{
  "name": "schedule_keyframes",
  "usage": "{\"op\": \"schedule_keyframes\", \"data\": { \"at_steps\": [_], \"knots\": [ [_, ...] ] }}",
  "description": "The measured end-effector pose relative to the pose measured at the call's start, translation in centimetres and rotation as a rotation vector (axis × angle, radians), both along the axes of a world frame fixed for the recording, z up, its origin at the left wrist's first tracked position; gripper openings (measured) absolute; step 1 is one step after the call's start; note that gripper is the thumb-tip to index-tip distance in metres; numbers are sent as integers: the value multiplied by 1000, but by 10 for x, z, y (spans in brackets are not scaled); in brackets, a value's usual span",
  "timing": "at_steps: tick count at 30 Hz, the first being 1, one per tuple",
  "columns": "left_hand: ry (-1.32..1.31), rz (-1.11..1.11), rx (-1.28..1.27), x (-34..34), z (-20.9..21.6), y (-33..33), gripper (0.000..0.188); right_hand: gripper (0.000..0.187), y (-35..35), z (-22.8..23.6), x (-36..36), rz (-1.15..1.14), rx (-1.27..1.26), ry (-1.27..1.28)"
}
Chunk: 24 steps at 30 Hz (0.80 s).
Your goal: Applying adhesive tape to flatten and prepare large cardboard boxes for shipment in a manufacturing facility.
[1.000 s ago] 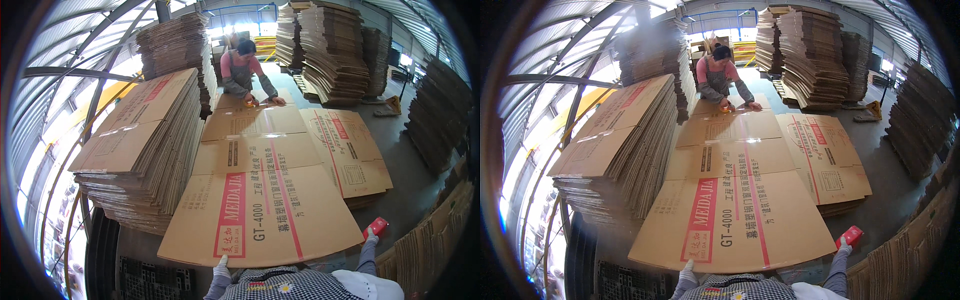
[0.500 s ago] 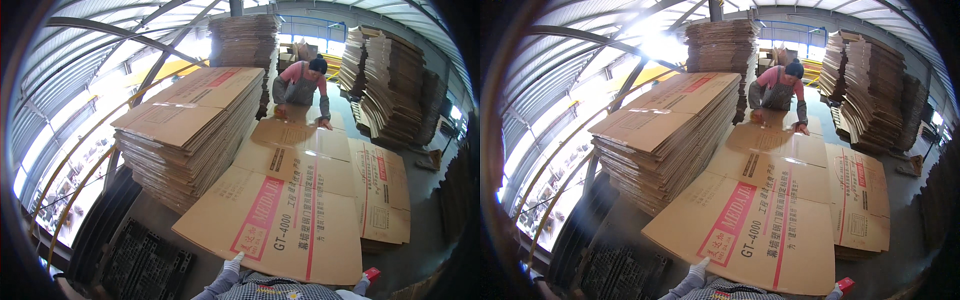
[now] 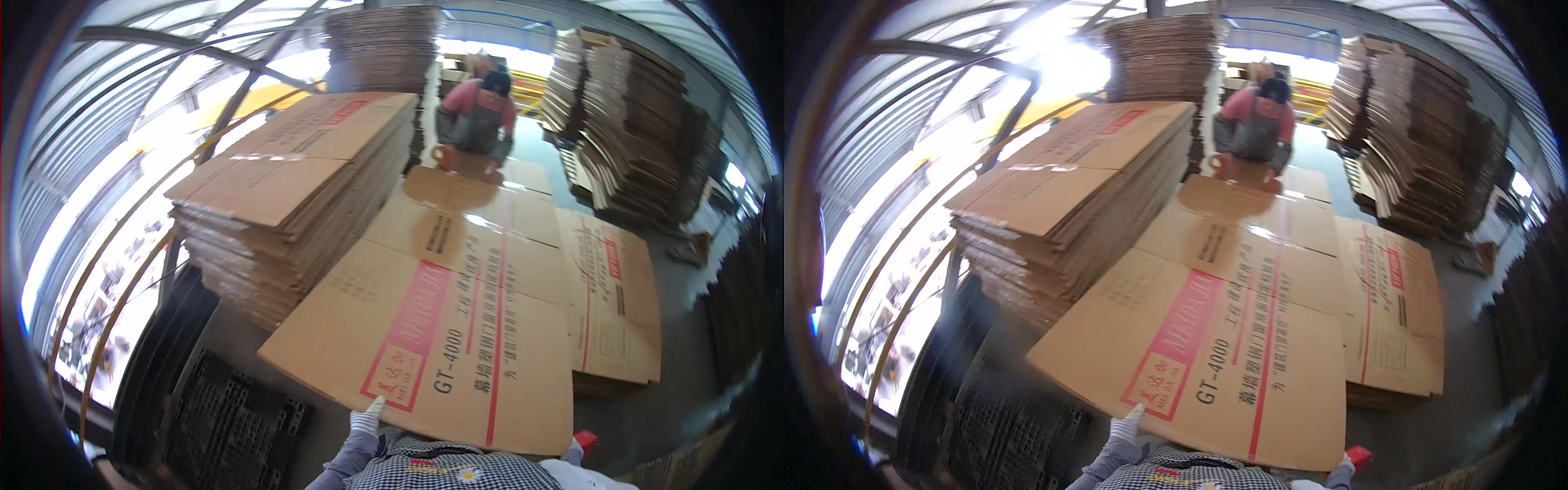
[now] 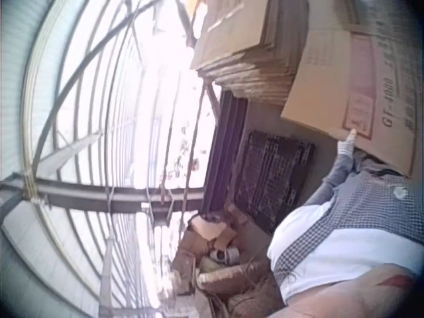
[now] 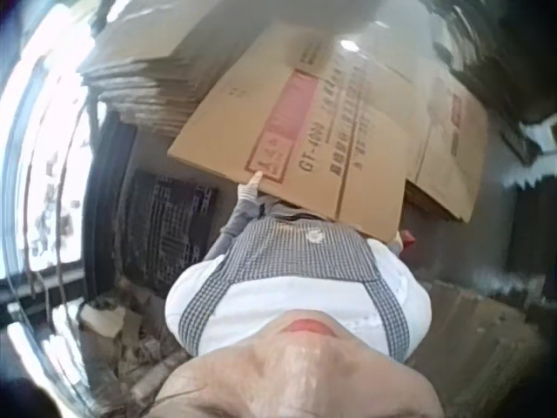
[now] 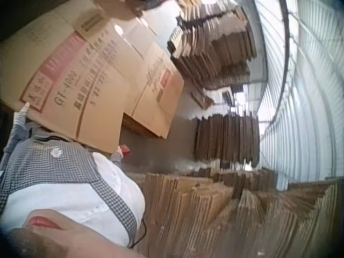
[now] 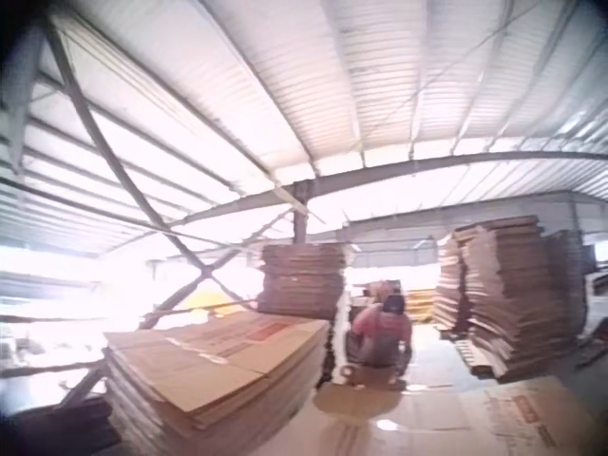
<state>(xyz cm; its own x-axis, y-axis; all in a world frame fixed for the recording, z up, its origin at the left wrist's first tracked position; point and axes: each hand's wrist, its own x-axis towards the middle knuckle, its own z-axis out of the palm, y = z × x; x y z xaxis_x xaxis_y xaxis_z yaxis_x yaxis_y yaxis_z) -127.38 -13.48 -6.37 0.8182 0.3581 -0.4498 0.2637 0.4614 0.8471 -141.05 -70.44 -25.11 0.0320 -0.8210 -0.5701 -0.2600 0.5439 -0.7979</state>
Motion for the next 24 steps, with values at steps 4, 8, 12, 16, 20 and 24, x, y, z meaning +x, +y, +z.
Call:
{"op": "schedule_keyframes", "data": {
  "at_steps": [4, 8, 12, 16, 20, 24],
  "knots": [
    [22, -34, -22, 3, -8, 6, 51, 50, 8, -3, -18, -56, 27, -15],
    [-59, -50, -29, 21, -33, 10, 57, 50, 4, -5, -21, -105, 41, -23],
    [-103, -116, -73, 64, 1, -19, 54, 50, -3, -6, -24, -144, 24, -46],
    [-65, -156, -259, 191, -56, -56, 46, 55, -16, -6, 6, -89, -3, -107],
    [167, -300, -216, 300, -133, -94, 51, 54, -78, -81, -9, 22, 7, 326],
    [21, -91, -377, 378, -186, -168, 53, 55, -79, -56, 4, -86, 8, 302]
  ]
}}
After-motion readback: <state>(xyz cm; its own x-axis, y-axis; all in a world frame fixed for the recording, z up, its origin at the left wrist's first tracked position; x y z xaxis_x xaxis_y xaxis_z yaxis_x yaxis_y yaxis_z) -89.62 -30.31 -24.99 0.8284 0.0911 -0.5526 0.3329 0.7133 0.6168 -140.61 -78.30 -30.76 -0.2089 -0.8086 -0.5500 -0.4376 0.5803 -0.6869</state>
